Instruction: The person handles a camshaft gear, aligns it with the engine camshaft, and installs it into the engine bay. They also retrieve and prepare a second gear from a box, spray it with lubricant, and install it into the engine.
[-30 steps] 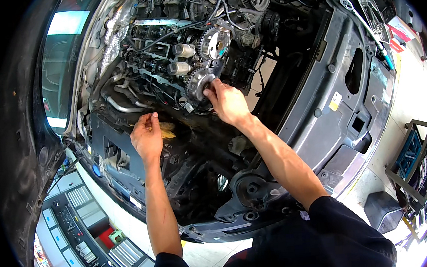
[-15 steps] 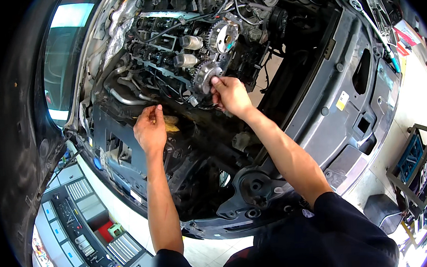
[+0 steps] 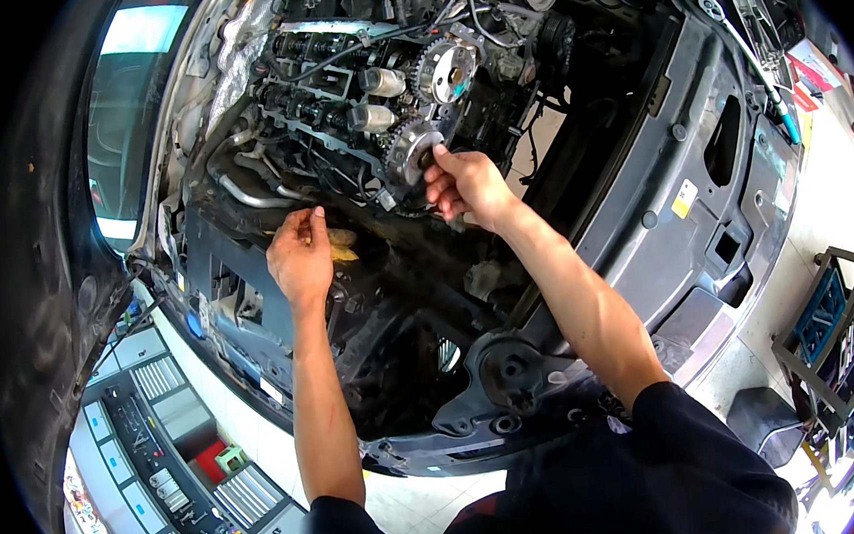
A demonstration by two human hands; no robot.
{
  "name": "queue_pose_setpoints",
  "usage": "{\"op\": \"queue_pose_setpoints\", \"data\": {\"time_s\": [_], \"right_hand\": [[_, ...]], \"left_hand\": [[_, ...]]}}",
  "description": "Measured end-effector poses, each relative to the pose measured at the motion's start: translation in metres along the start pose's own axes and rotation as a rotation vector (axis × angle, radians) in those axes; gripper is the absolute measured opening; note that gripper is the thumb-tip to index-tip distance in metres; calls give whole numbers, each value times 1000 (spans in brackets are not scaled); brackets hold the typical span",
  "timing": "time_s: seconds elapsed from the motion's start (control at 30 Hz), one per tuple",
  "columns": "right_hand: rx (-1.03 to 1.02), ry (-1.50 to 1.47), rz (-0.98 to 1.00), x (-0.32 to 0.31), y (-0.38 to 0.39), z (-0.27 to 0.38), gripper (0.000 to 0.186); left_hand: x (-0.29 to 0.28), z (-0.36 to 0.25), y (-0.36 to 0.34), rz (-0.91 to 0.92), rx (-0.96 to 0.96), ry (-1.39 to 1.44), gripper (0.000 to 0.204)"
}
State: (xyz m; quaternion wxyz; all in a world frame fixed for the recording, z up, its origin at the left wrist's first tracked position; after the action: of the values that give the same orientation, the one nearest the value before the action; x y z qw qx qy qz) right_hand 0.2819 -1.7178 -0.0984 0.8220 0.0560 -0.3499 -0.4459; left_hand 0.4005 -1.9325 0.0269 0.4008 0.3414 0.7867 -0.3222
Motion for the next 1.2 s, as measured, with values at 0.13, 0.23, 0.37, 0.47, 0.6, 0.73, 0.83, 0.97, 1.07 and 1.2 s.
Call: {"op": "queue_pose_setpoints", "data": {"time_s": [0.13,0.23,0.37,0.47,0.6,0.73,0.83,0.97,1.07,1.2], "right_hand": [[-496,788,-284,6,4,16,37],[51,-107,77,0,-11,-2,35],[-148,365,-89,0,5,2,31],[-500,838,-277,11,9,14,31],[-55,30,54,7,-7,-7,35],[-51,205,-4,10,5,-3,35],[-631,931,-389,13,10,14,33],[-24,225,-14,9,6,15,33],[123,-142,133,6,-7,1,39],[-439,758,-319,13,19,17,24]], "left_hand": [[-4,-7,-3,-19,26,-64,30],[1,2,-6,-11,35,-14,31],[-3,1,1,-11,-27,-12,31],[-4,4,-2,-5,-1,-28,30],[1,-1,-9,-11,69,-160,30],[-9,5,3,39,-20,4,30],[-3,8,-2,28,6,-12,28],[2,-2,-3,28,15,-41,28],[-1,1,-3,27,26,-57,29],[-5,17,1,12,-6,0,30]]}}
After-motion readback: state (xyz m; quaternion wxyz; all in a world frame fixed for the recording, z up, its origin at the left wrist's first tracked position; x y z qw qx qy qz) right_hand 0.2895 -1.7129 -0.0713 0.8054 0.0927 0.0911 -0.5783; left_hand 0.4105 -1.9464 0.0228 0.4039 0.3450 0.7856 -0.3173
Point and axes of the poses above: each hand's wrist, its own y-axis away from the middle knuckle, its own x-axis out of the palm, z = x × y, the point moved 3 cm from there along -y, towards the middle knuckle, and after that the axes turned 3 degrees about y, right-handed, at the moved point
